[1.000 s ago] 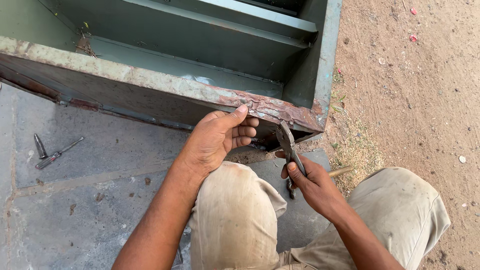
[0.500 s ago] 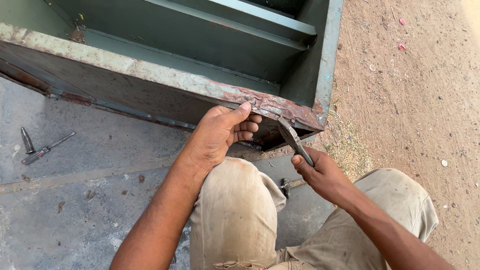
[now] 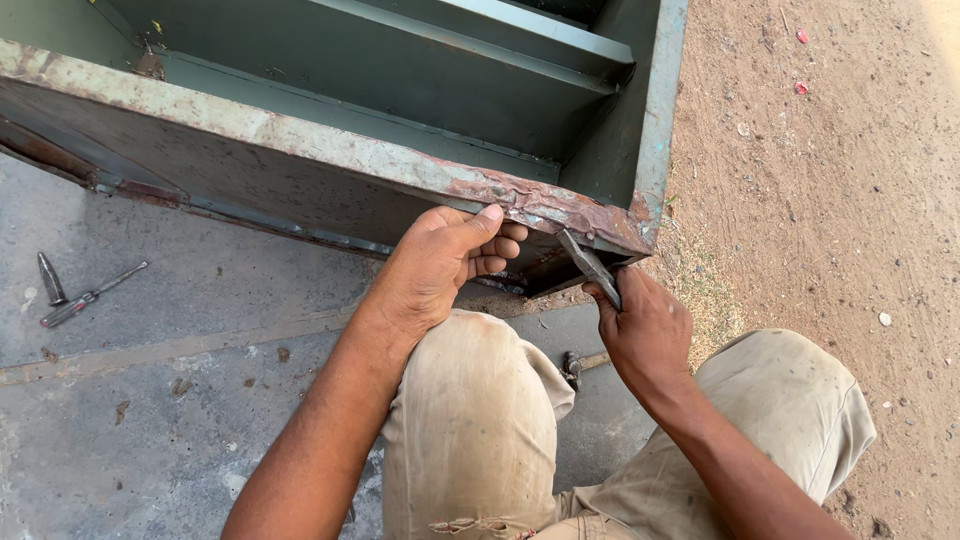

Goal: The person uses a hammer and a metal block to flatten and shape the bottom edge of a metal cabinet. They also use pliers to remove small metal fragments from the edge.

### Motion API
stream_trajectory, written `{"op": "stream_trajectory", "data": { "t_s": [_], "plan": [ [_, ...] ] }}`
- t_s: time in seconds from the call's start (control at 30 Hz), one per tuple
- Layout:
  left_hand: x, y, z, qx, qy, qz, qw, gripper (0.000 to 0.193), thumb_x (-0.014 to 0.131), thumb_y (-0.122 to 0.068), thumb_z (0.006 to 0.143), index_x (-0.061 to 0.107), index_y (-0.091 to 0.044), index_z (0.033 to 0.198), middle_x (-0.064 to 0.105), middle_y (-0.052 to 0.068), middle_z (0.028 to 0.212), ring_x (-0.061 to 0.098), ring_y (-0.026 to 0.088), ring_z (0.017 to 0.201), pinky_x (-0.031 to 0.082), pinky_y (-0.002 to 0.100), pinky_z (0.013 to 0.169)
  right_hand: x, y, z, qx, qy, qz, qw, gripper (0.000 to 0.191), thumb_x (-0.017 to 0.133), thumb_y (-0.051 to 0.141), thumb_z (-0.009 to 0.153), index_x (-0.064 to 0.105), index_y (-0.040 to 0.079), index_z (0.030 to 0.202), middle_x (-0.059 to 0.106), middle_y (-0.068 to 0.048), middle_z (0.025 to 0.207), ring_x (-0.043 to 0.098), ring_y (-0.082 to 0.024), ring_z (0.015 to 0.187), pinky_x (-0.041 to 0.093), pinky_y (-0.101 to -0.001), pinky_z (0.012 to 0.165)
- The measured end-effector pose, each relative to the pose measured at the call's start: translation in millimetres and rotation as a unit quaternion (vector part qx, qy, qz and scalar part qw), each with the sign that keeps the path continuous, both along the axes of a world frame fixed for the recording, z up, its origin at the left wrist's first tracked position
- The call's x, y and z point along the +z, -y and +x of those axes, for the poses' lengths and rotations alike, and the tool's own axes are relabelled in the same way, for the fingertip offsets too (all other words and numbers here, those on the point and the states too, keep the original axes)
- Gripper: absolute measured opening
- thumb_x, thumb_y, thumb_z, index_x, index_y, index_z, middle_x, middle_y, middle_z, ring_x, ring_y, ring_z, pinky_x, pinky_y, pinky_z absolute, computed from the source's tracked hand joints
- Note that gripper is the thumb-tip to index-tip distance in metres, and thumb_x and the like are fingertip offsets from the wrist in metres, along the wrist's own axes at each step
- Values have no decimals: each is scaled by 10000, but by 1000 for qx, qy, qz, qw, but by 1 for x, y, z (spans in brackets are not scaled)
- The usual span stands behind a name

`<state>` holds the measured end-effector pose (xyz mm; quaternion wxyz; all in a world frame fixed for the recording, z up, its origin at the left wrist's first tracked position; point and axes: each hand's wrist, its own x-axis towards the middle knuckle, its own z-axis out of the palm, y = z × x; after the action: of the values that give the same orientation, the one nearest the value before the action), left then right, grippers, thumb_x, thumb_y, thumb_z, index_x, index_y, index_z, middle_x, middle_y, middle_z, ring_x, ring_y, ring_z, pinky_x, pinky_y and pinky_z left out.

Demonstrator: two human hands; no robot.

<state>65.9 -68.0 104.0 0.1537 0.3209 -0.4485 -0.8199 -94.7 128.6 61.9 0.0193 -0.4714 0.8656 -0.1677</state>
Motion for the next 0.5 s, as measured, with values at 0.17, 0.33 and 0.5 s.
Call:
{"op": "stream_trajectory", "data": {
  "t_s": [0.17,0.33,0.5],
  "plan": [
    [3,-1,0,9,-8,10,1000,349,604,-281,981,737,41,998,756,113,925,678,165,856,549,310,792,17,0,-1,8,219,70,973,412,518,456,990,679,80,1039,685,-89,775,675,-269,713,500,-429,625],
    [5,0,1,56,12,49,997,301,632,-286,952,680,8,997,747,111,963,704,178,928,548,326,800,30,9,0,36,326,121,937,510,480,525,988,669,52,1004,702,-101,789,704,-229,735,545,-410,647],
    [0,2,6,153,23,55,986,270,692,-304,927,630,-41,911,726,108,940,714,190,938,555,335,787,33,17,-1,47,359,121,924,539,452,549,980,695,67,975,728,-76,801,690,-208,724,560,-388,649]
  ]
}}
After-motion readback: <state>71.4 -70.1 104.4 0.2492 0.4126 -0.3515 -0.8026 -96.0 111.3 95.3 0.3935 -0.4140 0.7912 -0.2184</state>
